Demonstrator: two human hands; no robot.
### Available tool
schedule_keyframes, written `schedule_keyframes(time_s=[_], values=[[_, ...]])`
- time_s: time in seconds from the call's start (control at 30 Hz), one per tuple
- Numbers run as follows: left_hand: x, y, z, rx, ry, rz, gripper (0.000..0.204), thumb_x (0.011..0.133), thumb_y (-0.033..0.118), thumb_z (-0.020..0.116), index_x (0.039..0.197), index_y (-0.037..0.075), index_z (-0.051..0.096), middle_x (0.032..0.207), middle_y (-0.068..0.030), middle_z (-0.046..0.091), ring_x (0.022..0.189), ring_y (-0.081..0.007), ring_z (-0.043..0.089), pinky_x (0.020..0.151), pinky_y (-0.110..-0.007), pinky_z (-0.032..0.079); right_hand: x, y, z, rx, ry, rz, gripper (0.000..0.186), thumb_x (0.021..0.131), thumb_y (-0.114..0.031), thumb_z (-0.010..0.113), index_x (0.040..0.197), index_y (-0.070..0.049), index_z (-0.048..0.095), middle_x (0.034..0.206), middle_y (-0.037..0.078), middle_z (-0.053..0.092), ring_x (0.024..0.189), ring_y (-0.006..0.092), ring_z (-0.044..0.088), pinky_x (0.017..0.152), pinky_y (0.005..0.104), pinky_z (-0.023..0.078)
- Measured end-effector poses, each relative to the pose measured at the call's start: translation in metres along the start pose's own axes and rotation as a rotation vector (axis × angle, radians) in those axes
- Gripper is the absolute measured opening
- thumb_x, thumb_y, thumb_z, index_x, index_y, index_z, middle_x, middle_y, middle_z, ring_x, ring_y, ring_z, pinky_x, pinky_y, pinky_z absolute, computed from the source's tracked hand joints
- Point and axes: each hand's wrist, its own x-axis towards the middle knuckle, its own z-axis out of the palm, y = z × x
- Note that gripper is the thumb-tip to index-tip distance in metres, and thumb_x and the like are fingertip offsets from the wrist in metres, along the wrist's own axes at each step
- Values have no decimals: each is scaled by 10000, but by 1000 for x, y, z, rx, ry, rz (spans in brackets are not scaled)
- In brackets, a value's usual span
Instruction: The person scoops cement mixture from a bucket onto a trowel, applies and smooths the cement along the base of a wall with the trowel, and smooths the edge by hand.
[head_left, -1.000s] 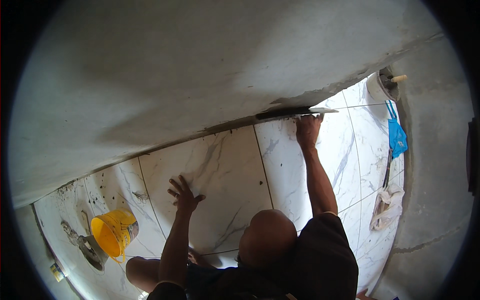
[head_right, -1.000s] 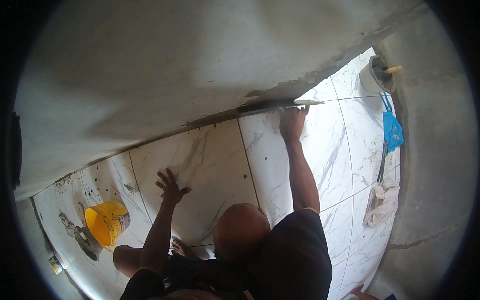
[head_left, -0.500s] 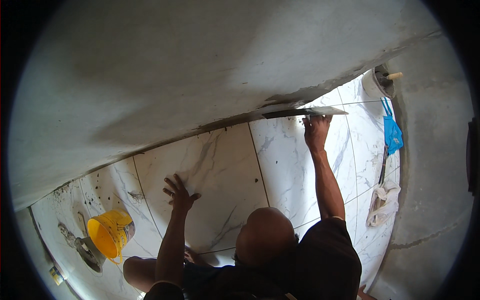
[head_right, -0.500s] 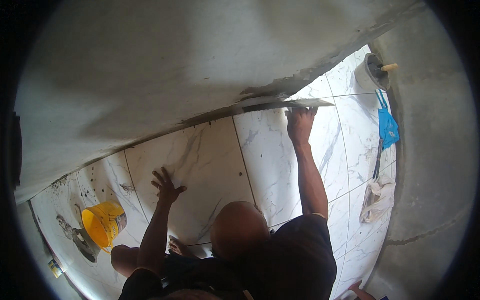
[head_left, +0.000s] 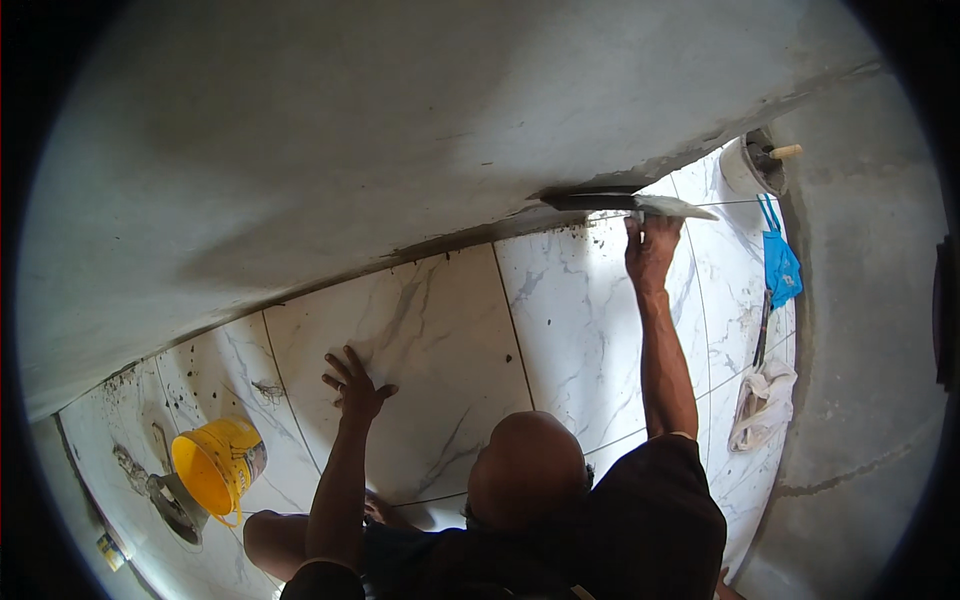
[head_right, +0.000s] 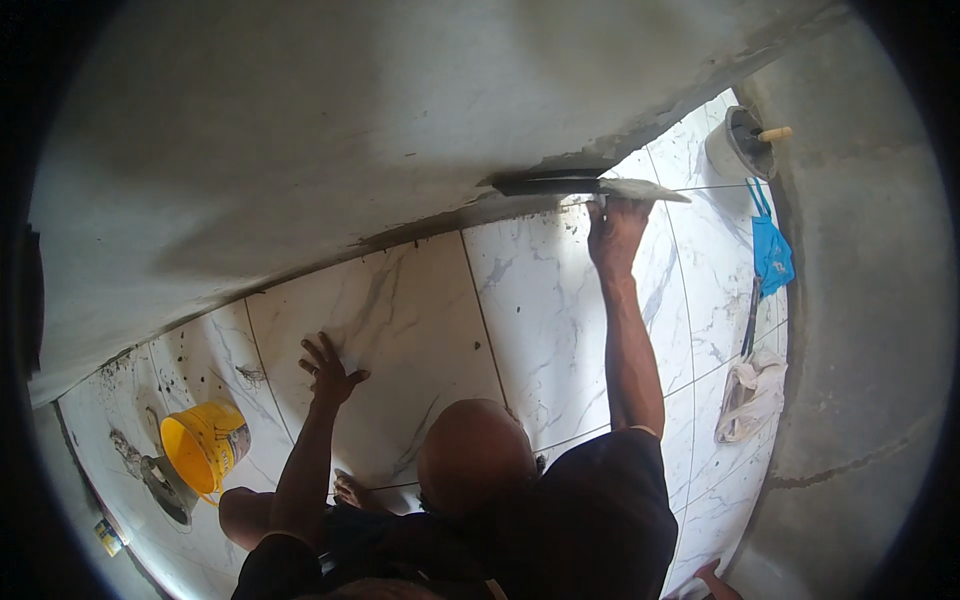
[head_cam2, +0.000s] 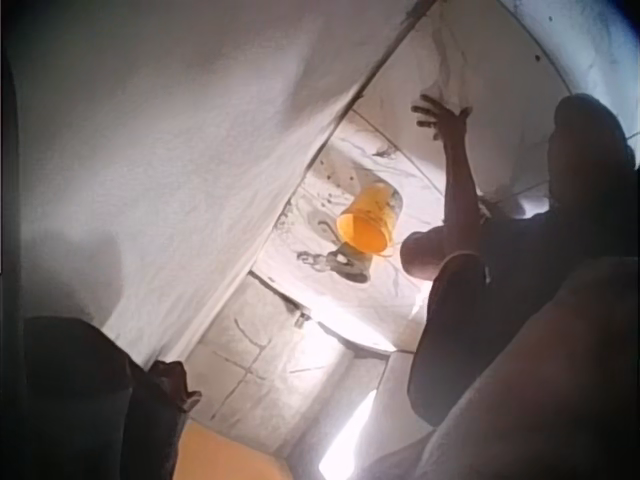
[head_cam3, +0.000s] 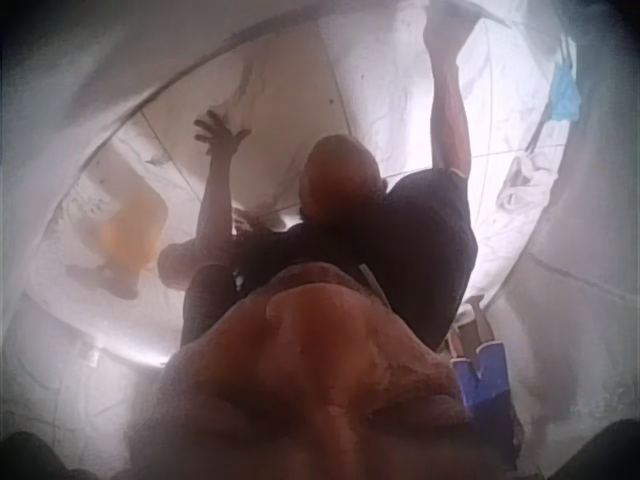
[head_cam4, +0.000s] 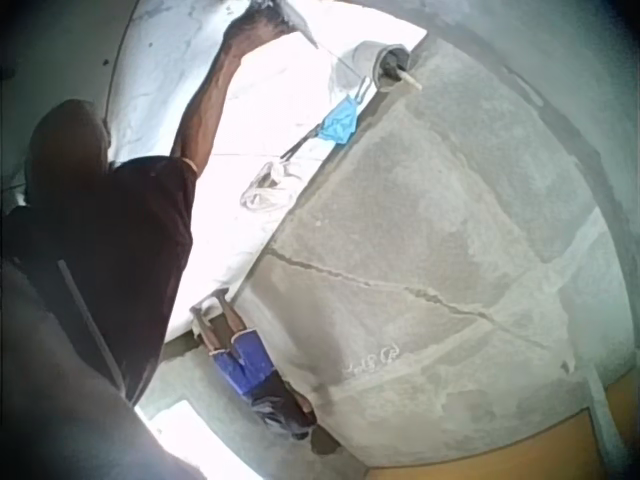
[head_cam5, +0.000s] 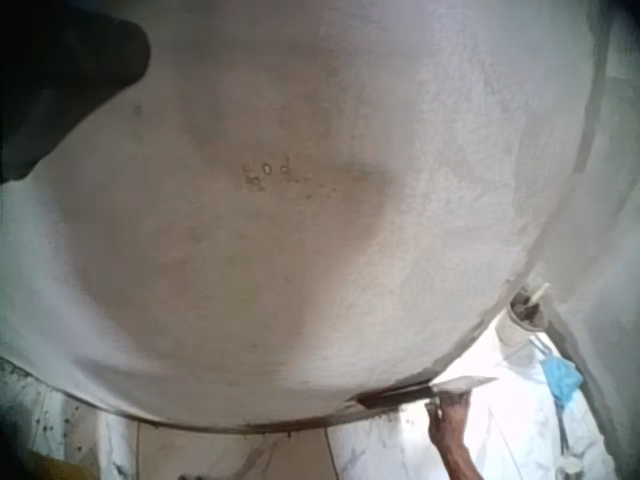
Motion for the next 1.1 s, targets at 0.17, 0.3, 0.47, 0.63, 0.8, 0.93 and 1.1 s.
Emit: schedule_keyframes(time_s=[0.17, 0.3, 0.47, 0.63, 0.8, 0.93, 1.1], values=[[-1, 5, 0, -22, 4, 10, 1316, 642, 431, 868, 1524, 153, -68, 1537, -257, -205, 1342, -653, -12, 841, -775, 406, -37, -29, 33, 126, -200, 152, 406, 761, -54, 721, 1145, -18, 592, 1184, 207, 571, 1148, 452, 466, 1075, 551, 286], [6, 5, 6, -41, -5, 19, 1315, 643, 417, 872, 1525, 159, -68, 1539, -252, -209, 1346, -648, -15, 862, -775, 394, -87, -27, 89, 57, -252, 118, 349, 797, -150, 700, 1117, -34, 619, 1098, 160, 618, 1078, 386, 511, 1065, 594, 285], [3, 5, 0, -27, 3, 3, 1322, 636, 425, 874, 1525, 154, -67, 1538, -254, -205, 1342, -651, -5, 856, -763, 413, -59, -42, 85, 80, -126, 195, 209, 804, -142, 695, 957, -22, 621, 933, 159, 601, 952, 386, 523, 1063, 607, 285], [2, 7, 3, 28, 15, 21, 1335, 624, 462, 867, 1522, 136, -65, 1532, -274, -186, 1329, -665, 28, 813, -736, 462, -25, -25, 38, 92, 58, 136, 239, 827, -105, 661, 1030, 2, 597, 981, 187, 585, 1062, 429, 507, 1081, 624, 252], [2, 1, 4, 56, 36, 21, 1334, 628, 475, 859, 1520, 125, -70, 1526, -294, -171, 1320, -676, 35, 790, -727, 481, -4, -19, 5, 228, 97, 178, 349, 851, -110, 664, 1170, -9, 567, 1073, 195, 564, 1117, 435, 480, 1078, 605, 270], [4, 8, 3, 60, 32, 31, 1337, 629, 467, 861, 1519, 123, -75, 1523, -303, -170, 1313, -684, 34, 778, -722, 486, -29, 10, 9, 75, -153, -5, 244, 800, -88, 690, 999, -19, 568, 924, 143, 566, 951, 353, 524, 1074, 543, 284], [2, 12, 0, 14, -3, 16, 1330, 636, 453, 862, 1522, 135, -78, 1527, -290, -186, 1330, -666, 10, 799, -729, 471, -51, 25, 47, 116, -210, 76, 160, 809, -105, 659, 930, -30, 585, 872, 135, 561, 860, 336, 517, 995, 513, 340]])
